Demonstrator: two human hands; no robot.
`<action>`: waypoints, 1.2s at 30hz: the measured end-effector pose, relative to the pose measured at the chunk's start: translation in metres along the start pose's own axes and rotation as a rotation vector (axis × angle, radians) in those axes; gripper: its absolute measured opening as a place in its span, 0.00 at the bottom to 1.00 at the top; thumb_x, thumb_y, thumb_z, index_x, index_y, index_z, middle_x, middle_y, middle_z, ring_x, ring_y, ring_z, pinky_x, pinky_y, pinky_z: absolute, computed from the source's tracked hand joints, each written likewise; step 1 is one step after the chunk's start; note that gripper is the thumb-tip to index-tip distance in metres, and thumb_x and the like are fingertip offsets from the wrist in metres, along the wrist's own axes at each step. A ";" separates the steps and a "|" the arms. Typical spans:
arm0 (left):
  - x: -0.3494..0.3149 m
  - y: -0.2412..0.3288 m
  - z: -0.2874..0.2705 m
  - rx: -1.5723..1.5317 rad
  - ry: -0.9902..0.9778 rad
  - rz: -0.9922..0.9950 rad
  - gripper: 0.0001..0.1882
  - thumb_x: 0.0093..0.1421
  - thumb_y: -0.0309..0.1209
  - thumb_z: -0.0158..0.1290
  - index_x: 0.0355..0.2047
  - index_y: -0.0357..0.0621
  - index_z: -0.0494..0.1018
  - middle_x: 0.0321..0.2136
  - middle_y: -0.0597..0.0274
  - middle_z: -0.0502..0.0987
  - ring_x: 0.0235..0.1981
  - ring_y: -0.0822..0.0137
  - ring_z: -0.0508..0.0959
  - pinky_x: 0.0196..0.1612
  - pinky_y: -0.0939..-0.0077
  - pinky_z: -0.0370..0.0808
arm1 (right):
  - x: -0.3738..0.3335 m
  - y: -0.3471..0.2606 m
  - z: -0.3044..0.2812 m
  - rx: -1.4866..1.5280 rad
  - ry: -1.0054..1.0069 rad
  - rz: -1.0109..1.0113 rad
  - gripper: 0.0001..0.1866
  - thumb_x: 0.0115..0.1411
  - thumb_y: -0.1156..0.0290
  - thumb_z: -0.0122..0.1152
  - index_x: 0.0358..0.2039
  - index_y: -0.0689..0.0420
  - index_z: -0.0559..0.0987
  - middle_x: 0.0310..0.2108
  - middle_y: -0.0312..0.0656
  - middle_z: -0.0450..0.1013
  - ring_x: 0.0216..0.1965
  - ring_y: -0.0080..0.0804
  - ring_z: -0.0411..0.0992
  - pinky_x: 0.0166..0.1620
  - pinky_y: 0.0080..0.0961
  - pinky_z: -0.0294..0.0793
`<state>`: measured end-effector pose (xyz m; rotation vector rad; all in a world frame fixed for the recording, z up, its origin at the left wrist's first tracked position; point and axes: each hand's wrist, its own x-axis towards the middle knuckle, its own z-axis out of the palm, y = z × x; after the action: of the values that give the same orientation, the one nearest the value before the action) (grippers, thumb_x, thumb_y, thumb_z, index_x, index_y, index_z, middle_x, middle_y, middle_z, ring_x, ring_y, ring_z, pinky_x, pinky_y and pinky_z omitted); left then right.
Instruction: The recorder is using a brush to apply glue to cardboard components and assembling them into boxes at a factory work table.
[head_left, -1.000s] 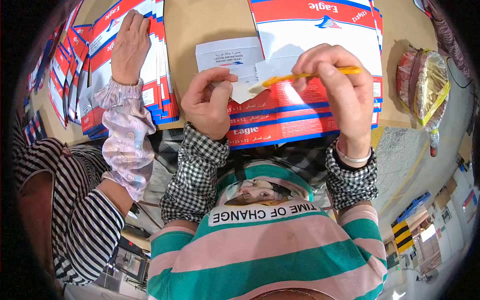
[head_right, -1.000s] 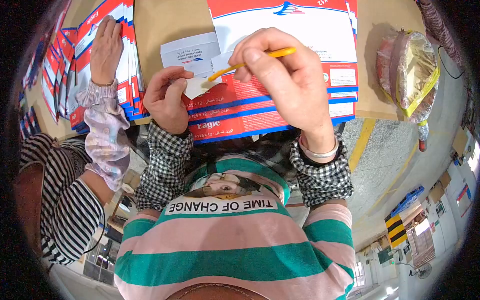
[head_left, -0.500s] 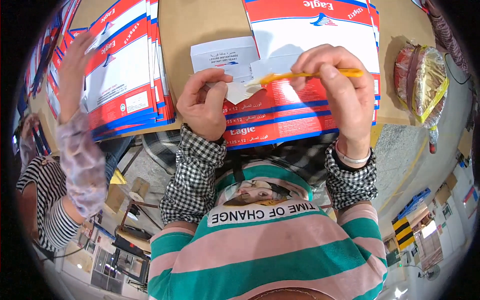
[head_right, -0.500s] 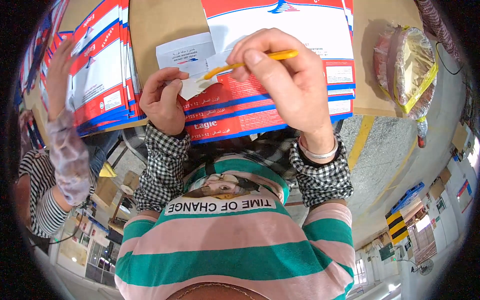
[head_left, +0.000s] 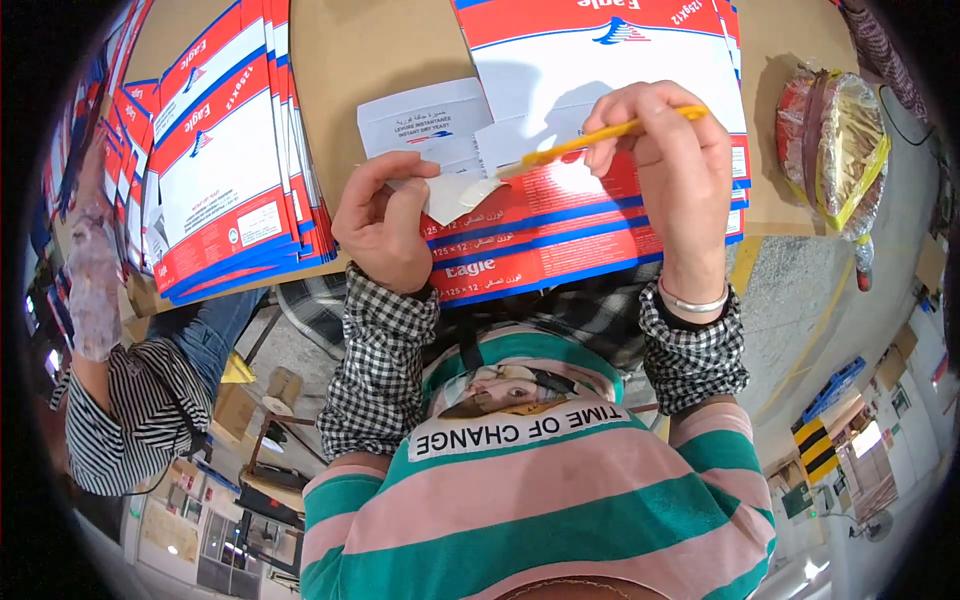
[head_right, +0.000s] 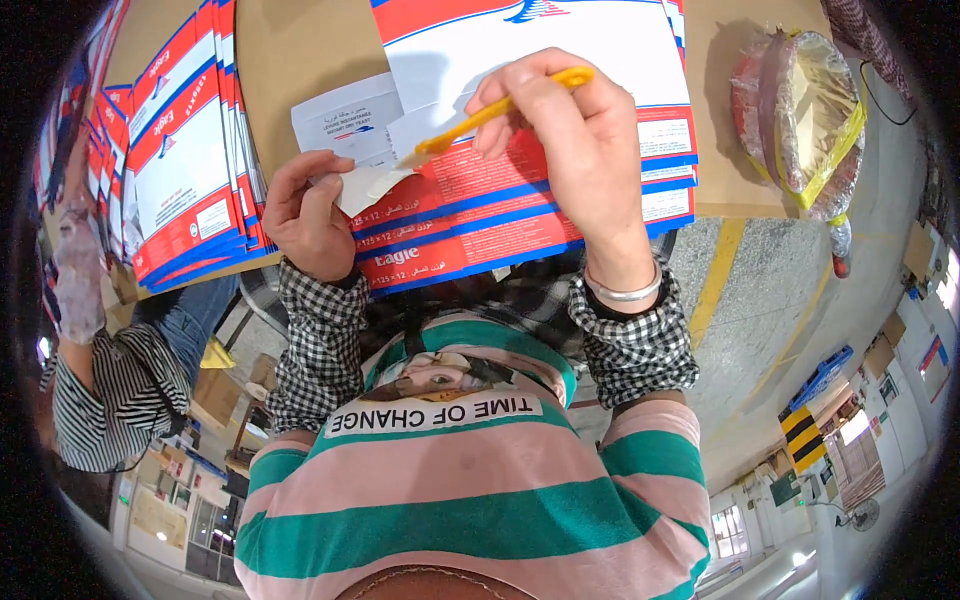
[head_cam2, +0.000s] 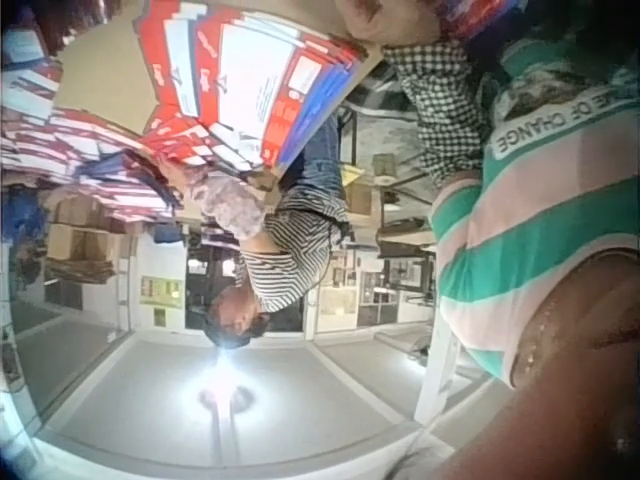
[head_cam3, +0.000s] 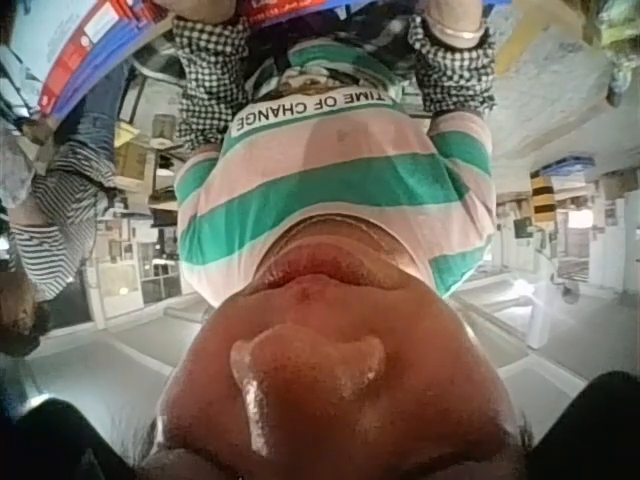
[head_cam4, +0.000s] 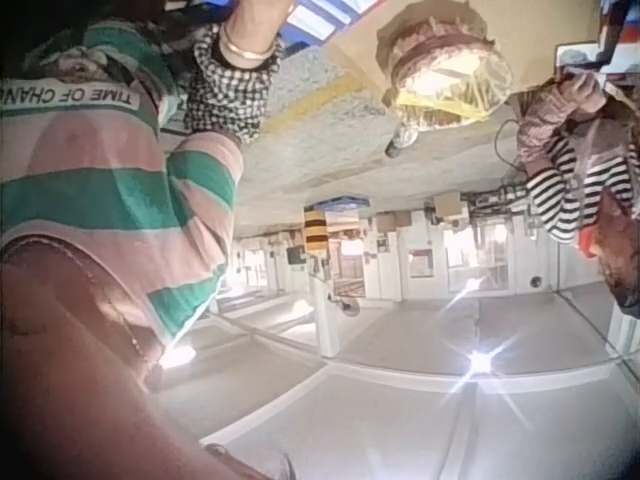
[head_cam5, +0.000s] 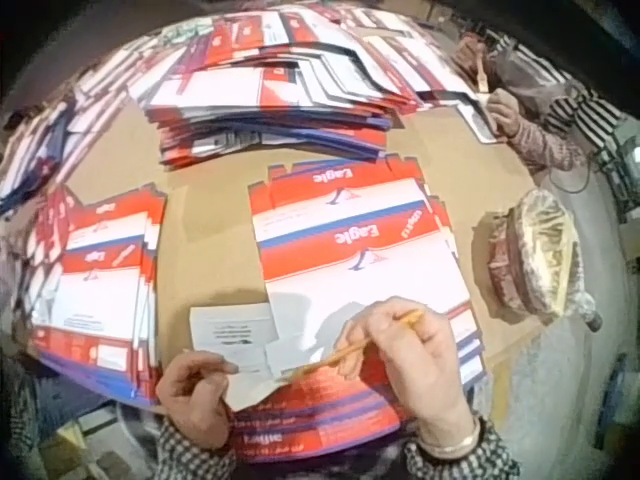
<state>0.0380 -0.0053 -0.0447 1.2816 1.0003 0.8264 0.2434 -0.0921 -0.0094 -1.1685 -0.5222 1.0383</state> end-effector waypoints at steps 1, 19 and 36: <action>0.001 0.001 0.000 -0.004 0.001 0.013 0.10 0.51 0.18 0.45 0.35 0.32 0.71 0.28 0.55 0.77 0.30 0.72 0.74 0.35 0.82 0.69 | 0.001 0.001 0.000 0.000 0.008 -0.003 0.10 0.61 0.73 0.44 0.29 0.66 0.72 0.28 0.45 0.73 0.25 0.24 0.71 0.30 0.19 0.72; 0.000 0.003 0.003 0.064 0.048 0.000 0.12 0.46 0.18 0.44 0.33 0.29 0.70 0.27 0.50 0.76 0.31 0.66 0.74 0.39 0.77 0.69 | 0.006 0.010 0.004 0.004 0.123 0.159 0.12 0.62 0.68 0.46 0.27 0.62 0.72 0.24 0.41 0.72 0.20 0.20 0.70 0.24 0.14 0.69; 0.002 0.001 0.001 0.032 0.007 -0.003 0.11 0.50 0.18 0.45 0.35 0.33 0.71 0.28 0.55 0.77 0.30 0.73 0.74 0.34 0.83 0.69 | 0.007 0.007 0.007 0.056 0.078 0.141 0.13 0.62 0.66 0.45 0.28 0.62 0.72 0.26 0.42 0.72 0.21 0.22 0.70 0.26 0.16 0.70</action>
<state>0.0393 -0.0040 -0.0438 1.3049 1.0246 0.8160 0.2380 -0.0826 -0.0142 -1.2044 -0.3514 1.1162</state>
